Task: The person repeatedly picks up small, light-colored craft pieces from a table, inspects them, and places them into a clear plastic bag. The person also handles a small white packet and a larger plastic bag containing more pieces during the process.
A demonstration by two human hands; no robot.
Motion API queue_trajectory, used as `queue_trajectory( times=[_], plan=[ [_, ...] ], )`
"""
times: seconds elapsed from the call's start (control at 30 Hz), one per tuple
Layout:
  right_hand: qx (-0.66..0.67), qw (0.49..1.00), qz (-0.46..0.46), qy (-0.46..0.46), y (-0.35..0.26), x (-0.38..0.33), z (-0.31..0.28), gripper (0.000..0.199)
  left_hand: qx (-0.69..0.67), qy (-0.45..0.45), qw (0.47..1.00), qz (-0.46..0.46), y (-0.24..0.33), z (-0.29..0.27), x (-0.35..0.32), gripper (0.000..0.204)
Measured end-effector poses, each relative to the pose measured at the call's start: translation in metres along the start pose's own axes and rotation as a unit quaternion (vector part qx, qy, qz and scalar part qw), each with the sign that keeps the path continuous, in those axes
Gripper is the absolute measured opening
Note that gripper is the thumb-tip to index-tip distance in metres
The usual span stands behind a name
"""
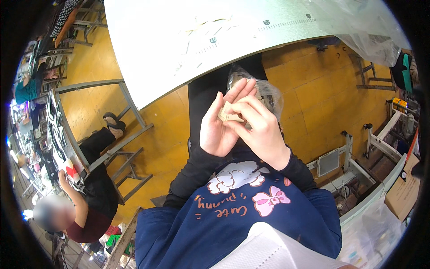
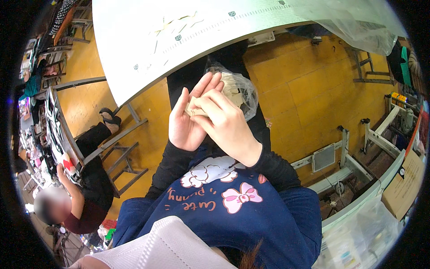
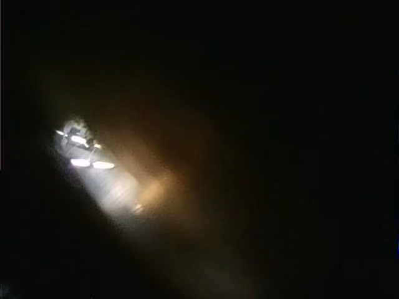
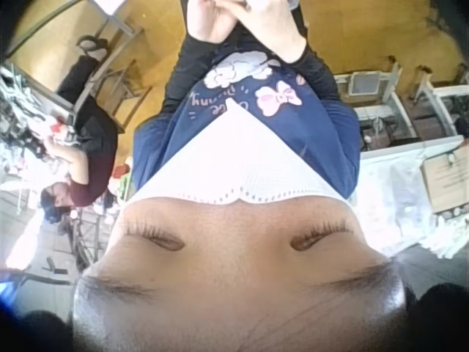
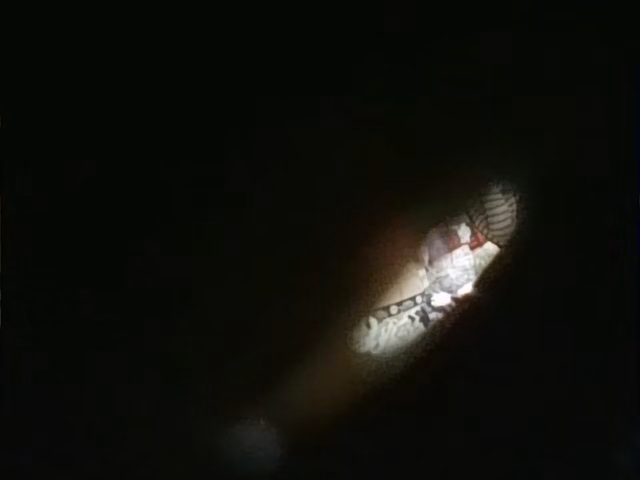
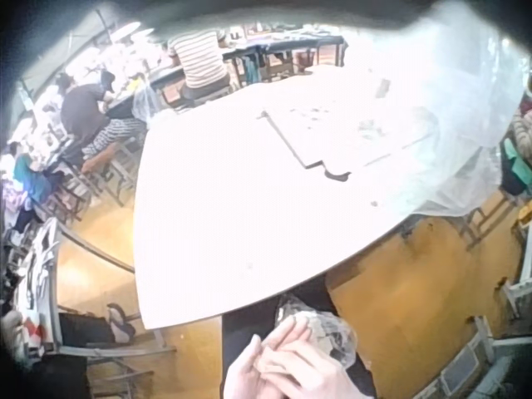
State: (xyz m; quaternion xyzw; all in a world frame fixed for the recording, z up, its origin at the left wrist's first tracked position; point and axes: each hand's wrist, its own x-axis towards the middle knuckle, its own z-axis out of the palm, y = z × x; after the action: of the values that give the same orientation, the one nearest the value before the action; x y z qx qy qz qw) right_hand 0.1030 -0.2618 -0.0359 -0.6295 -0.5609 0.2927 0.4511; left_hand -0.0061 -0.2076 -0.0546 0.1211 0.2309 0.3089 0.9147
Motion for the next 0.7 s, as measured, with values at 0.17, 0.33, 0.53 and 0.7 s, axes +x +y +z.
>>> queue_trajectory(
  times=[0.17,0.33,0.53,0.7],
  plan=[
    [0.082,0.995,0.048,-0.007,0.0,-0.002,-0.015,0.016,-0.063,-0.003,0.998,-0.021,0.002,-0.006,-0.002,0.063],
    [0.15,0.986,0.078,0.006,0.003,-0.005,-0.045,0.026,-0.154,-0.023,0.988,0.01,0.013,-0.017,-0.001,0.059],
    [-0.066,0.997,0.034,-0.001,0.005,-0.003,-0.04,0.032,-0.011,0.004,0.998,0.056,0.018,-0.015,-0.006,0.061],
    [0.061,0.998,0.021,0.029,-0.005,0.001,-0.008,0.026,0.077,-0.049,0.994,0.065,0.001,-0.005,-0.009,0.067]
  ],
)
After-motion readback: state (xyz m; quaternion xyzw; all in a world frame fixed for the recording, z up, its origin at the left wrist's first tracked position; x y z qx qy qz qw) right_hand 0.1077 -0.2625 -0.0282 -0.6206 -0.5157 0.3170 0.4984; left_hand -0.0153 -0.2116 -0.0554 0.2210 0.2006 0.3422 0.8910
